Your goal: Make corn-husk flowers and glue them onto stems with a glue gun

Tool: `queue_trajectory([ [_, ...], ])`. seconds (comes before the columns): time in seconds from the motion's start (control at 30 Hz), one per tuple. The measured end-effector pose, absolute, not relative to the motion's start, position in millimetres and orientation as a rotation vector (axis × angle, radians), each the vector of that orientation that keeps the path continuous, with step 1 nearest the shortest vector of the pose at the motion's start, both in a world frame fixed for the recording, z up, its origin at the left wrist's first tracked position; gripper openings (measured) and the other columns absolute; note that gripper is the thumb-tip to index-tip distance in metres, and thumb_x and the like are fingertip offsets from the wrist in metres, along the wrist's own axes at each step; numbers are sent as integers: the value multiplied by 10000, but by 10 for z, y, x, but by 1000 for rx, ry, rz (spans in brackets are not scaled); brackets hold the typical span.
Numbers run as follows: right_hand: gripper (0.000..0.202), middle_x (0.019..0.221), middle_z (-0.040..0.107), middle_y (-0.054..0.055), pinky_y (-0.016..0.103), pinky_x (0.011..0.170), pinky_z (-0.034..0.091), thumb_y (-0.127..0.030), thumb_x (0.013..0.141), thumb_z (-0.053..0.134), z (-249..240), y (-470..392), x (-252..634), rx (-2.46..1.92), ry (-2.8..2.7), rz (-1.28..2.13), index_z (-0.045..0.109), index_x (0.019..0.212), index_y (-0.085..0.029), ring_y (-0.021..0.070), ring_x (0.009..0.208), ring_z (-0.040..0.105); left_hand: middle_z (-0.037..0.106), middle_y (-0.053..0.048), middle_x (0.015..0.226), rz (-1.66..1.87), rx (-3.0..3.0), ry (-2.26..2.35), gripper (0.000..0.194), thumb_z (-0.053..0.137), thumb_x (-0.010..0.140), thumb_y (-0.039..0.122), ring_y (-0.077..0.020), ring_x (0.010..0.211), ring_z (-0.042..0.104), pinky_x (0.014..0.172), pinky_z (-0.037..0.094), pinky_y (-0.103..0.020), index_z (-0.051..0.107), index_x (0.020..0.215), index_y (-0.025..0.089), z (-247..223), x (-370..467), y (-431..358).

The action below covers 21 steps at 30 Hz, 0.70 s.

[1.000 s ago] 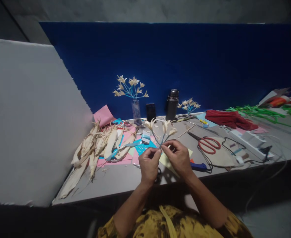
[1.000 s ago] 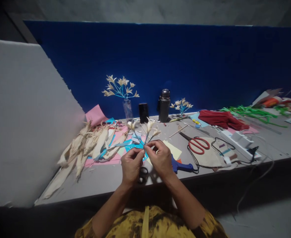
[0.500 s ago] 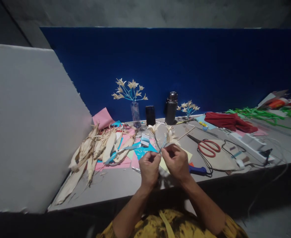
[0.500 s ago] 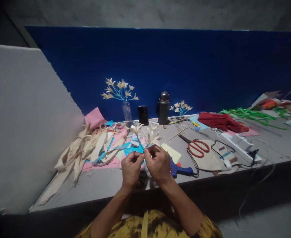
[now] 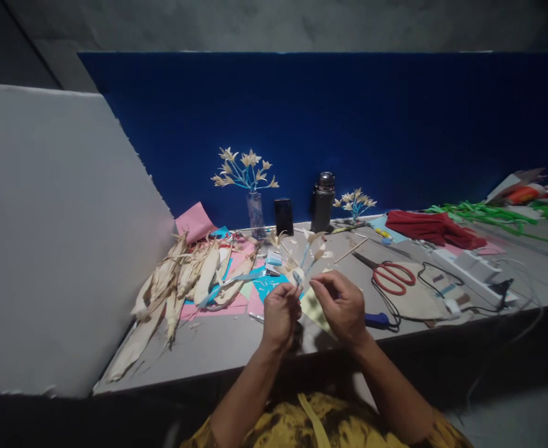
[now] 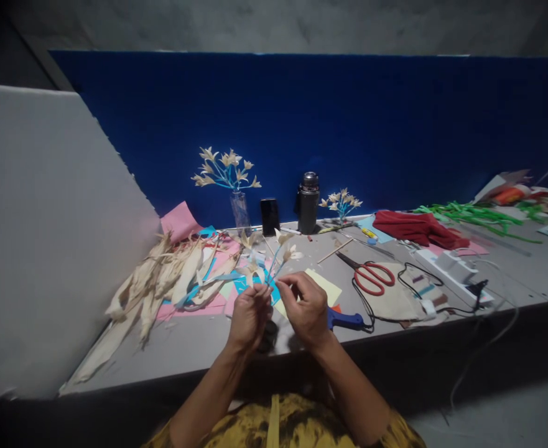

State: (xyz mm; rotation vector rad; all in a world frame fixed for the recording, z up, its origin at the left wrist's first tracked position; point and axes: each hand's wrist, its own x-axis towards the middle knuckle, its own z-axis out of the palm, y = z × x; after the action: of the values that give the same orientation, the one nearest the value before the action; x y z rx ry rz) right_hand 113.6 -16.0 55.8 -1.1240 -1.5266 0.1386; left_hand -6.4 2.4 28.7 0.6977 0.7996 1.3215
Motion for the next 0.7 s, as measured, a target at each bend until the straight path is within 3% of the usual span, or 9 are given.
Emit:
queue_trajectory([
  [0.1, 112, 695, 658, -4, 250, 593, 435, -248, 885, 650, 489, -175, 1159, -1170, -1534, 204, 661, 783, -202, 131, 574, 557, 357, 103, 500, 1302, 683, 766, 436, 853, 607, 401, -32, 427, 278, 428, 231, -174, 483, 653, 175, 240, -57, 12],
  [0.3, 119, 730, 667, 22, 265, 618, 411, -177, 919, 594, 416, -149, 1124, -1112, -1622, -107, 647, 819, -211, 149, 634, 565, 315, 109, 489, 1348, 751, 800, 424, 849, 622, 435, -25, 423, 216, 418, 158, -180, 530, 658, 158, 149, -29, 1],
  [0.7, 205, 681, 604, 29, 283, 583, 361, -250, 964, 532, 387, -74, 1067, -1154, -1649, -241, 562, 767, -203, 157, 627, 543, 467, 50, 557, 1432, 932, 995, 356, 809, 677, 471, -67, 514, 335, 487, 284, -195, 677, 709, 141, 89, 6, 22],
])
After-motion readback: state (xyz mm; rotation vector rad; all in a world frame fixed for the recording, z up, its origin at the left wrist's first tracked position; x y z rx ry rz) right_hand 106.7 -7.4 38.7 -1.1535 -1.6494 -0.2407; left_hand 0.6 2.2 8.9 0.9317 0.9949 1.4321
